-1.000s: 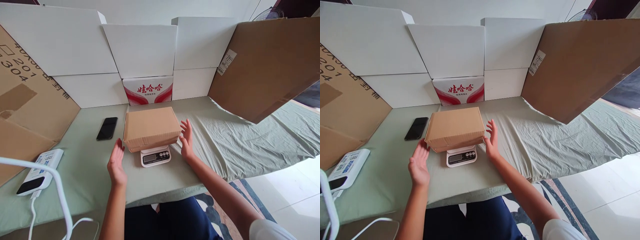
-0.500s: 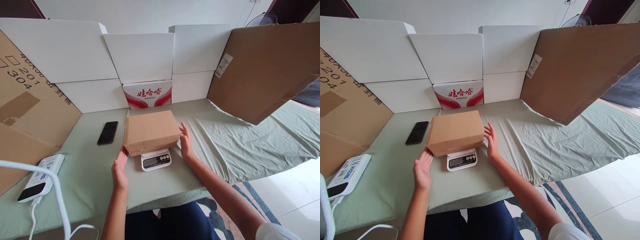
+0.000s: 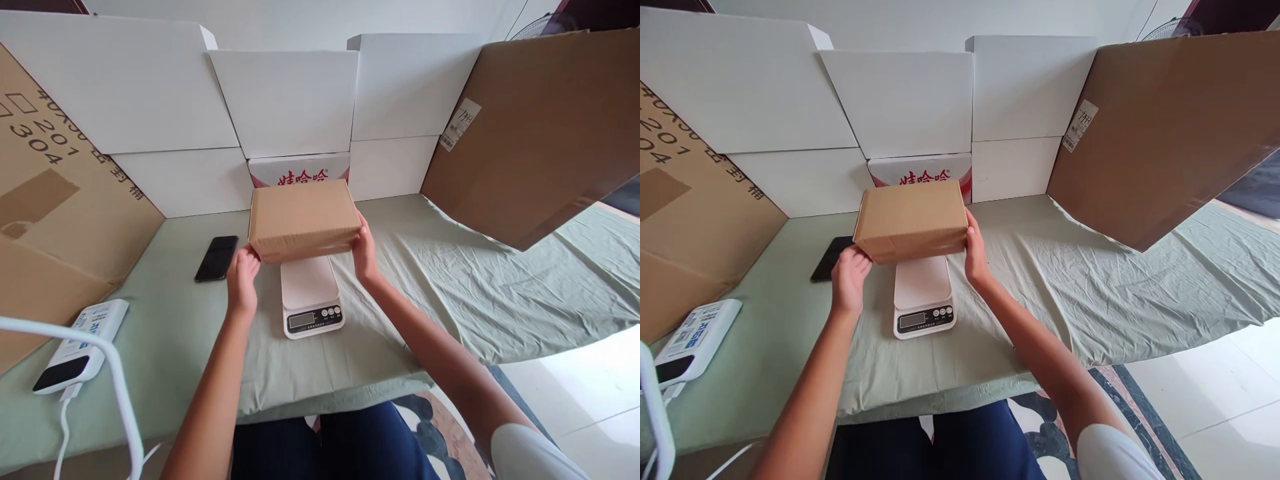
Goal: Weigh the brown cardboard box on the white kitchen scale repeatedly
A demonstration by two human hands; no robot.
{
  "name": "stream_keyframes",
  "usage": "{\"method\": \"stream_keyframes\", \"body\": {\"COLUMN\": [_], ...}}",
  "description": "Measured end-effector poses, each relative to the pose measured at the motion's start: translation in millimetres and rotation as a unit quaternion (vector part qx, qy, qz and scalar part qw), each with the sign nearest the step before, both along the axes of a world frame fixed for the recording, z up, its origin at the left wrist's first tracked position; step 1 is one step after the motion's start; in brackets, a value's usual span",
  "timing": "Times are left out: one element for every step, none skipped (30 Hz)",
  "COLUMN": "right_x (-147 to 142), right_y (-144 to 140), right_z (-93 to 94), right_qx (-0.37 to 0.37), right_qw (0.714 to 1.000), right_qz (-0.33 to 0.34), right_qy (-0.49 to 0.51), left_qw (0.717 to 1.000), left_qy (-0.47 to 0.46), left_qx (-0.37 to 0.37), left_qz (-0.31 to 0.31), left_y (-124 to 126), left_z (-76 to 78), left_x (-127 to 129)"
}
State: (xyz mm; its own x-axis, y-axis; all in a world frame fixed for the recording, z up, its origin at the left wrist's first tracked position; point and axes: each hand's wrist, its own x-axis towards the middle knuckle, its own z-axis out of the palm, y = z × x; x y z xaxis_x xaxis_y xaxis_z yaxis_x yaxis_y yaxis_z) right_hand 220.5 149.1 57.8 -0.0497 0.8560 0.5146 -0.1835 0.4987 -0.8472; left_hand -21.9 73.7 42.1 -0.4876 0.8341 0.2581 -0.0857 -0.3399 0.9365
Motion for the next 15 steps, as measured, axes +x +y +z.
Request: {"method": "stream_keyframes", "body": {"right_x": [-5,-9,-13,-17,-20,-22,-23,-23,-23,-22,-21,-19,-18,-17,-16], "right_y": [14,27,38,47,53,57,59,59,58,58,57,57,57,59,60], "right_z": [-2.2,-6.8,-13.3,-21.0,-29.2,-37.1,-44.0,-49.7,-54.1,-57.3,-59.7,-61.7,-63.4,-65.2,-66.9], "right_qx": [0.011,0.014,0.008,-0.002,-0.015,-0.028,-0.038,-0.044,-0.048,-0.051,-0.053,-0.056,-0.058,-0.056,-0.055], "right_qw": [1.0,1.0,1.0,1.0,0.999,0.999,0.999,0.999,0.999,0.998,0.998,0.998,0.998,0.998,0.998], "right_qz": [-0.009,-0.018,-0.024,-0.03,-0.035,-0.035,-0.032,-0.028,-0.025,-0.022,-0.022,-0.024,-0.026,-0.024,-0.022], "right_qy": [-0.007,-0.006,-0.003,0.004,0.011,0.011,0.009,0.004,-0.002,-0.007,-0.009,-0.01,-0.01,-0.014,-0.018], "left_qw": [1.0,1.0,1.0,1.0,0.999,0.999,0.999,0.999,0.998,0.998,0.997,0.997,0.997,0.997,0.997], "left_qy": [-0.006,-0.013,-0.022,-0.027,-0.029,-0.03,-0.03,-0.031,-0.034,-0.037,-0.041,-0.044,-0.045,-0.046,-0.045], "left_qx": [0.003,0.004,0.0,-0.008,-0.015,-0.023,-0.03,-0.036,-0.043,-0.051,-0.057,-0.062,-0.063,-0.062,-0.057], "left_qz": [0.0,-0.001,0.0,0.002,0.003,0.004,0.006,0.007,0.008,0.009,0.009,0.008,0.007,0.006,0.006], "left_y": [16,31,43,52,59,63,65,66,66,66,66,65,65,64,63], "left_z": [0.3,-2.0,-6.6,-13.0,-20.4,-28.1,-35.3,-41.5,-46.2,-49.3,-50.7,-50.8,-49.7,-47.9,-45.5], "left_x": [-3,-5,-6,-6,-7,-7,-7,-7,-8,-8,-9,-10,-11,-13,-16]}}
